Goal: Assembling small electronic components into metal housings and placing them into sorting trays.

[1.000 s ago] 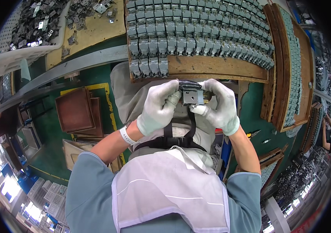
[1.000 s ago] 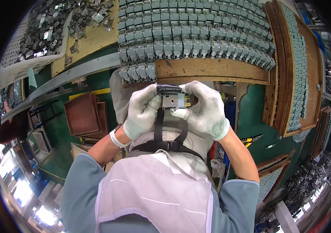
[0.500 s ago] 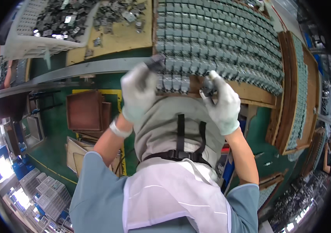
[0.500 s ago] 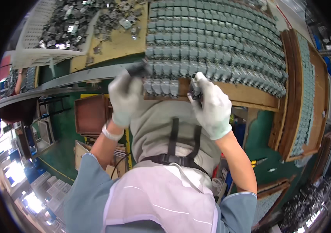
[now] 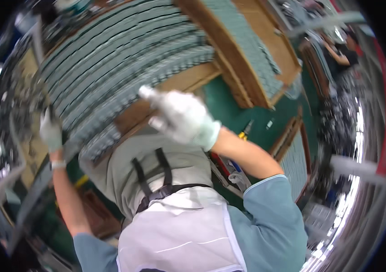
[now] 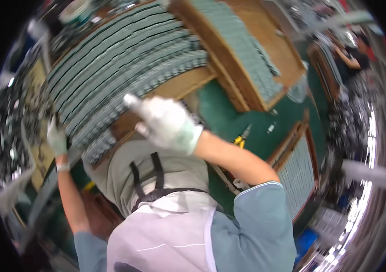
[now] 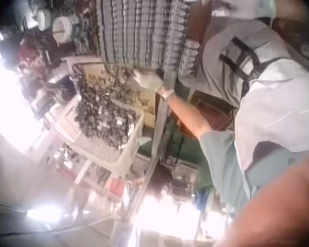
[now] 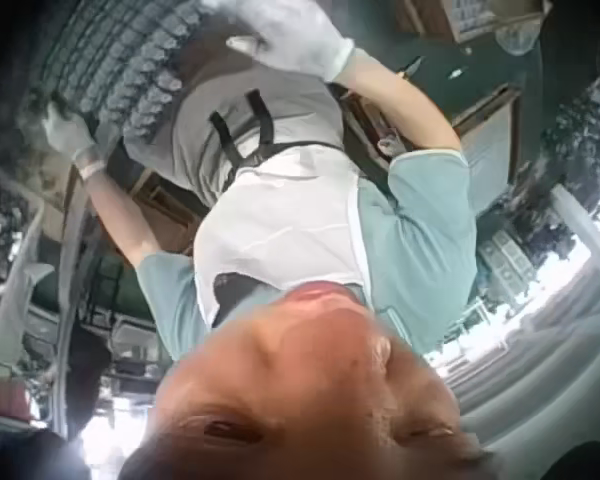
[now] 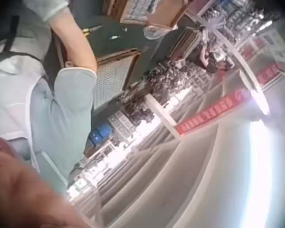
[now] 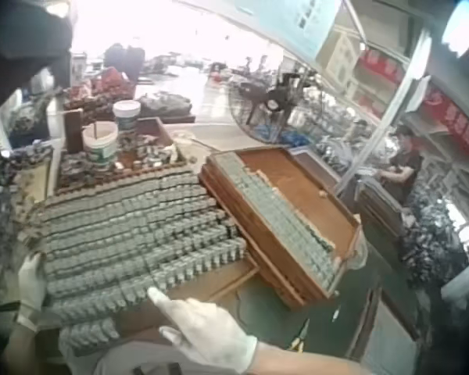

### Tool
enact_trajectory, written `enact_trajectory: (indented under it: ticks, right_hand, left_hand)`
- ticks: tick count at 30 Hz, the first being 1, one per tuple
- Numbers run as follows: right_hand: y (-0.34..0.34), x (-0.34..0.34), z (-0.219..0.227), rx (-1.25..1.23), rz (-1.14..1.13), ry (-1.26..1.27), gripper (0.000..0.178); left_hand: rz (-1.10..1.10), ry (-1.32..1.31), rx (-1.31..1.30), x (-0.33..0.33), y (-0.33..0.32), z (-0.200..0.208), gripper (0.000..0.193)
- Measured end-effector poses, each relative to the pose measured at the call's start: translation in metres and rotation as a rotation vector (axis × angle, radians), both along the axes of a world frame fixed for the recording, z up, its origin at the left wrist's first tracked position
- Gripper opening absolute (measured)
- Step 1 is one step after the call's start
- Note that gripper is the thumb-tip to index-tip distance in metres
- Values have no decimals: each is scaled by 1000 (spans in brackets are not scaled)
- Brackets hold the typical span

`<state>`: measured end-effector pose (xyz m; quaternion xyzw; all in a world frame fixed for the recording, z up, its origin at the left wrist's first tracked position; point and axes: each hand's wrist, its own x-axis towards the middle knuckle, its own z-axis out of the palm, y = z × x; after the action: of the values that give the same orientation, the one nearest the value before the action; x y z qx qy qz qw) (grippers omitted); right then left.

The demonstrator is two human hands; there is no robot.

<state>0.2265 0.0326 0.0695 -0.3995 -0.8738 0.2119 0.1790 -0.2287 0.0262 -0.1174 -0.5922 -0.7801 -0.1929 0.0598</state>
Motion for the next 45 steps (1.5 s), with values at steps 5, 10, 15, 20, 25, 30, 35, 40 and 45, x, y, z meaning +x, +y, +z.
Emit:
enact_trajectory:
  ticks: [5,10,15,20,25,30,35,40,45]
  right_hand:
    - [74,223,47,-19,-587,357,31]
    - [92,366,43,-95,-744,15,39]
    - [105,361,13,-138,-615,-309,49]
    - [92,356,8,-54,-708,-158,42]
    - [88,361,8,-87,-737,-131,41]
    - [99,367,11,96,-837,-186,33]
    - [129,387,0,-377,-960,90,45]
    - [122,453,9,-356,-891,52,29]
    - [149,438,15,-569,-919,33,27]
  left_hand:
    - [-221,-74,-76,-15,-18,1,39]
    - [10,-356,67,-4,-12,-8,55]
    - [23,-485,-120,-42,-17,-20,63]
    - [40,-427,65,-41,-14,-13,51]
    - [109,-1130,452,-48,-12,-5,42]
    - [-117,-1072,477,-84,-29,2,50]
    - [-182,-1314,546,53,-40,125,52]
    - [-358,-1867,527,78,-44,119,55]
    - [-362,-1882,429,138,-52,154,64]
